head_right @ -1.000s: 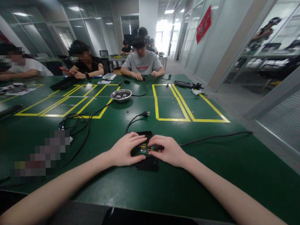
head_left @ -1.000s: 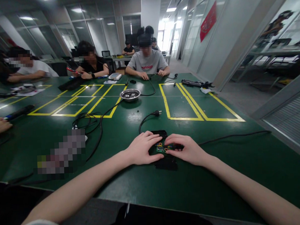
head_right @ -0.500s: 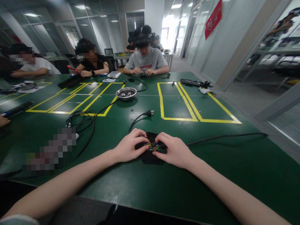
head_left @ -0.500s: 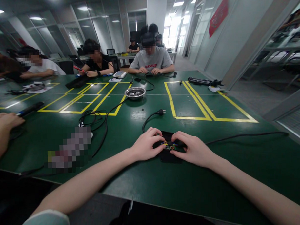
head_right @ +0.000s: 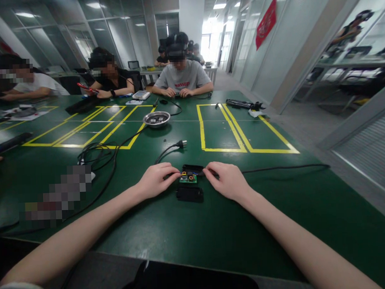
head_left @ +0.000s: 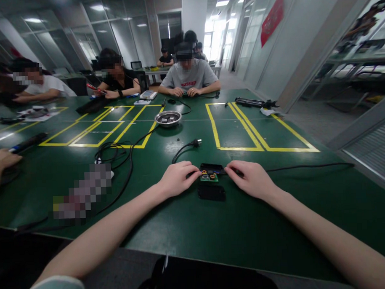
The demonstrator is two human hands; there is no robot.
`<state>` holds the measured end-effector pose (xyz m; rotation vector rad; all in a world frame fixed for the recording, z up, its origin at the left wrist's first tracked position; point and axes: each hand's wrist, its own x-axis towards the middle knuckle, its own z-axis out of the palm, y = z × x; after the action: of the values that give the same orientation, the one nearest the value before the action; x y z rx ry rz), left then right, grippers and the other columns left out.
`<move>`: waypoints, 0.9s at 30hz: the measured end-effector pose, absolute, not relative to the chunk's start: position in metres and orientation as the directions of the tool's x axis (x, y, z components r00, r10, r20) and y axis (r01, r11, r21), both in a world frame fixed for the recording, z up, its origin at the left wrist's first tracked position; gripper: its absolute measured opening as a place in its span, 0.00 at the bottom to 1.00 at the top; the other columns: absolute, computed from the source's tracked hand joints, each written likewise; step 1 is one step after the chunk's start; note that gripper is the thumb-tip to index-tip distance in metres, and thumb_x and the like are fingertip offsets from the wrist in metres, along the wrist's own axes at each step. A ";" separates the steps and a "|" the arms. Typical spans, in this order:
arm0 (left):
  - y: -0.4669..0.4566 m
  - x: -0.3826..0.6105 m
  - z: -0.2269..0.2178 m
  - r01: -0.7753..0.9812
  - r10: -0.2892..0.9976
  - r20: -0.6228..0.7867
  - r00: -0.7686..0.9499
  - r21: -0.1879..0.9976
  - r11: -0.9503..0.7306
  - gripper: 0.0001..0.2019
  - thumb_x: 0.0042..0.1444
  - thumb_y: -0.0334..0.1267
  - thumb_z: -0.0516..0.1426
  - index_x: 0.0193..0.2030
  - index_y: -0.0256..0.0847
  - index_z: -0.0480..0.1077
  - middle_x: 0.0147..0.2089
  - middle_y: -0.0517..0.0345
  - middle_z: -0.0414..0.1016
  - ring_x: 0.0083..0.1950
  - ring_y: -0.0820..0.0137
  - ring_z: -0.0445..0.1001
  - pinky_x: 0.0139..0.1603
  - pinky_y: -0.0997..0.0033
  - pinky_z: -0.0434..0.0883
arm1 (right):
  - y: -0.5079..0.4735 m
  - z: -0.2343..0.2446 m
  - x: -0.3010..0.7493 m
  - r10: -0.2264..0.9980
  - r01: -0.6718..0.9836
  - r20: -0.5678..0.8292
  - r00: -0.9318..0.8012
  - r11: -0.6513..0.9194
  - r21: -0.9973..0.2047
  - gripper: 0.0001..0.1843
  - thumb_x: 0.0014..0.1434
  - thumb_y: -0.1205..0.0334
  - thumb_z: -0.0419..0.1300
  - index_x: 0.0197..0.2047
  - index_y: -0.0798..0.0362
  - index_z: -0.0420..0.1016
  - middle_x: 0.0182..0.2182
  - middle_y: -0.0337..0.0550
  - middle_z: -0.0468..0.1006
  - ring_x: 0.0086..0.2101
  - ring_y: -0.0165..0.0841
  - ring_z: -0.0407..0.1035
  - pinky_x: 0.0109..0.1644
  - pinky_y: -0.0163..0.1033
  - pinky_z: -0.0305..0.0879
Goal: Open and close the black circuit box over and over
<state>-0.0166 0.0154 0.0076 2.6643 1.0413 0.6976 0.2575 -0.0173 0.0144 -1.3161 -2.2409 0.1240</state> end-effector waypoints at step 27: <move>0.008 -0.028 0.018 0.254 0.519 0.334 0.787 0.591 -0.766 0.03 0.52 0.32 0.57 0.32 0.37 0.72 0.27 0.62 0.70 0.26 0.76 0.65 0.26 0.78 0.63 | -0.028 0.031 0.270 0.696 0.628 0.290 -0.657 0.718 -0.300 0.25 0.70 0.59 0.52 0.20 0.51 0.62 0.15 0.35 0.65 0.17 0.26 0.58 0.26 0.35 0.50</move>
<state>-0.0284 0.0077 0.0179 2.4458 0.5752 0.6670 0.2696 -0.0276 0.0311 -1.0239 -2.5398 0.2443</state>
